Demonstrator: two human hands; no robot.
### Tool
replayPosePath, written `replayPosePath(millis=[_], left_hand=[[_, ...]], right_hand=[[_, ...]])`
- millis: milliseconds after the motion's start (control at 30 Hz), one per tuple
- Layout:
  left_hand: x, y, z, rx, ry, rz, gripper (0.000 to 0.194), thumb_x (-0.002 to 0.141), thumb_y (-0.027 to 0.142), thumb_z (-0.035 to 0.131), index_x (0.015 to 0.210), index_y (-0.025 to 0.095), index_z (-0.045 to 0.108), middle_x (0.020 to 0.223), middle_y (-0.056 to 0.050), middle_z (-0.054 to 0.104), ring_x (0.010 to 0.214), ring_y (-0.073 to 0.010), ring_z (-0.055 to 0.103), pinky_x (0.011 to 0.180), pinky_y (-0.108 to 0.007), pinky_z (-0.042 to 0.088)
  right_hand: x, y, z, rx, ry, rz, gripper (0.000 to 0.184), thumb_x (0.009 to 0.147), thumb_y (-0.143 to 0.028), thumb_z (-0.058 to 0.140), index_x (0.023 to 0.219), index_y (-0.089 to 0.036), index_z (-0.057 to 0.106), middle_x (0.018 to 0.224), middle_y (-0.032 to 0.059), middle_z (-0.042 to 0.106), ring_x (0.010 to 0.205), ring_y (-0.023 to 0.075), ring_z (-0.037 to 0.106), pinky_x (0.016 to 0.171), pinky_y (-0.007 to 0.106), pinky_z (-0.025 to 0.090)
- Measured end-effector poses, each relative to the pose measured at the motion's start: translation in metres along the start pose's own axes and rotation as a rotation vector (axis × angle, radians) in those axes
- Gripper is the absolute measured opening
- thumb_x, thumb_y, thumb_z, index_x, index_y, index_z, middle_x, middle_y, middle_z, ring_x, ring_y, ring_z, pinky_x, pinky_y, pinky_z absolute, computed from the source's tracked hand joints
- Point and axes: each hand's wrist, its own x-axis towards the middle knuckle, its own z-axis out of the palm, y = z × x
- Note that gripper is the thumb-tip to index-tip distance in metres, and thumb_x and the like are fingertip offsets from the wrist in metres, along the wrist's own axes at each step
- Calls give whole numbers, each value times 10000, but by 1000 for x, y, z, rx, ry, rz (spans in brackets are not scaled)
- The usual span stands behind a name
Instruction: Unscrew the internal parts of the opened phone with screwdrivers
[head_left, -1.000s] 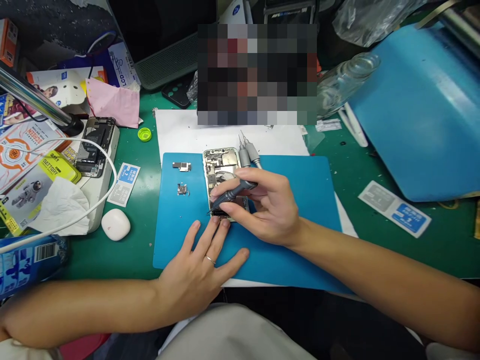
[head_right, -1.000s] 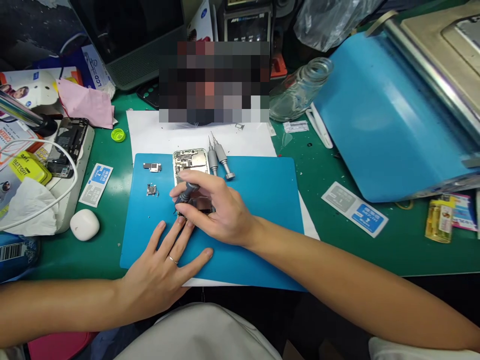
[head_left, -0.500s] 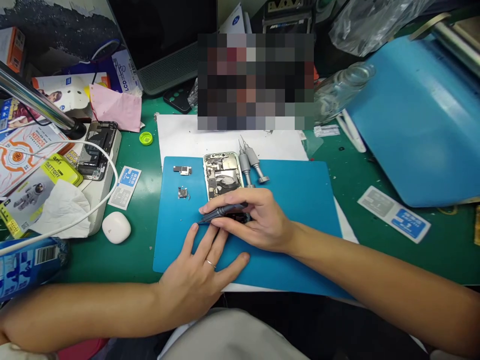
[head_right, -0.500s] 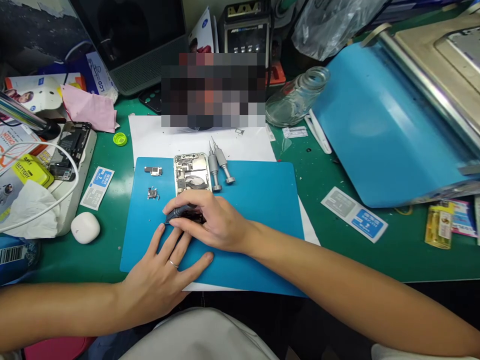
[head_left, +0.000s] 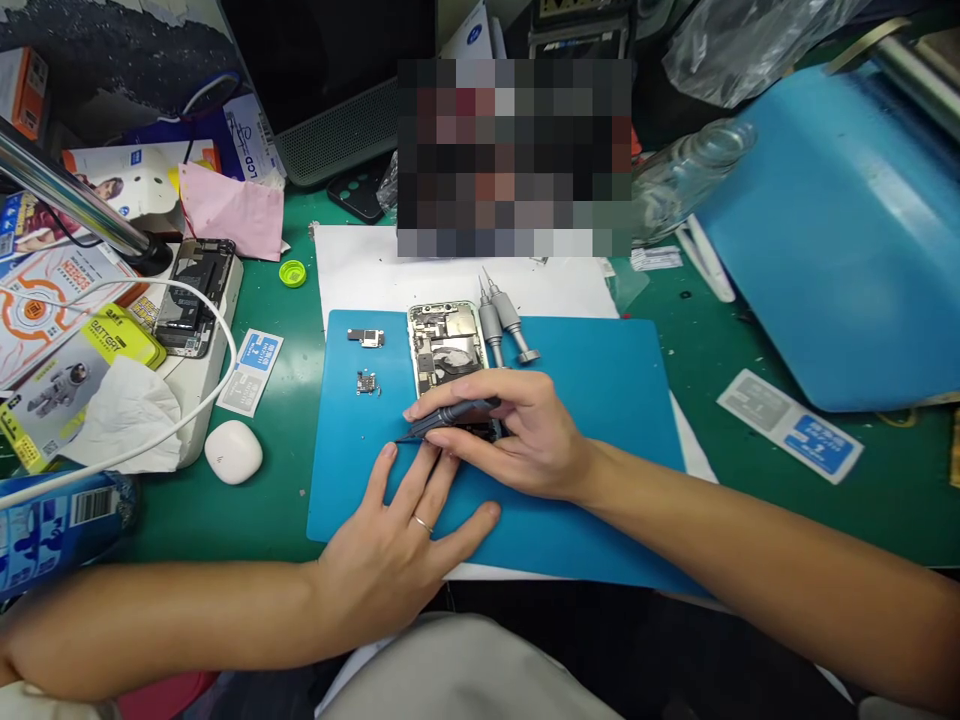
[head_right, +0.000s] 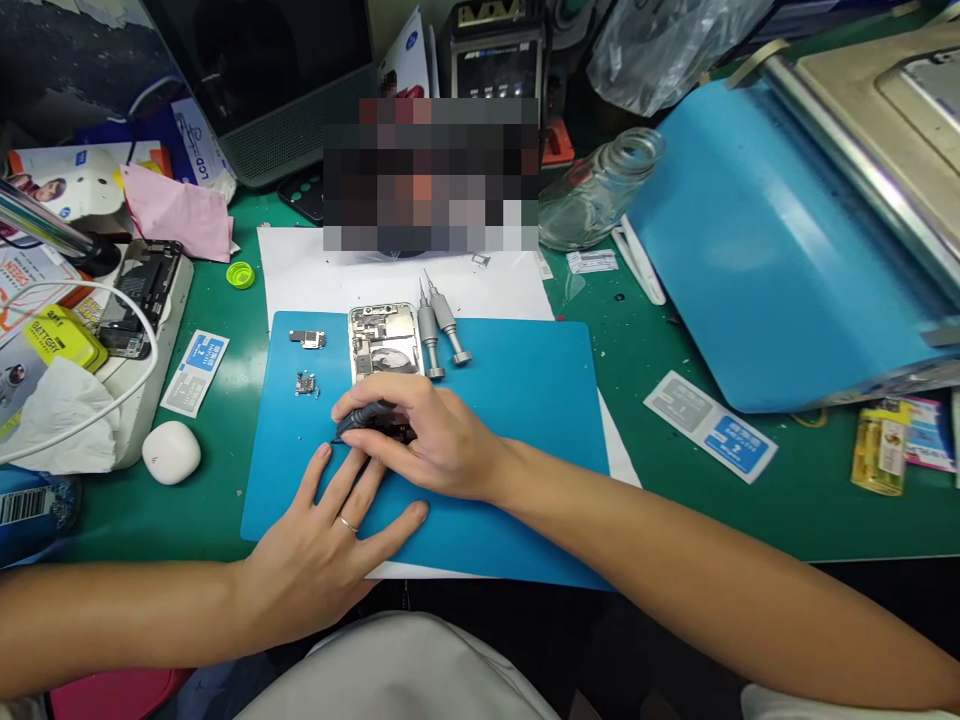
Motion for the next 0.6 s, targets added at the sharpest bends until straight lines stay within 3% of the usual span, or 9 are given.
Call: replayPosePath(millis=[200,600], left_hand=[[0,0,0,-20,3,-7,779,903,434,632,1558,200,280,1579,-285,343,1483,-462,306,1113,-652,308],[-1,2,4,-14,52,-6,763,923,391,616,1552,152,257,1588,-306,314,1475,-421,356,1168,-503,274]], right_hand=[[3,-2,-2,42,63,-33,598,861,-42,686,1341,-352,508,1070,1,764,972,175,773,763,284,698],[6,-6,-4,7,111,9,476,845,-75,716,1208,-352,582,1013,-22,782,900,189,788,752,300,711]])
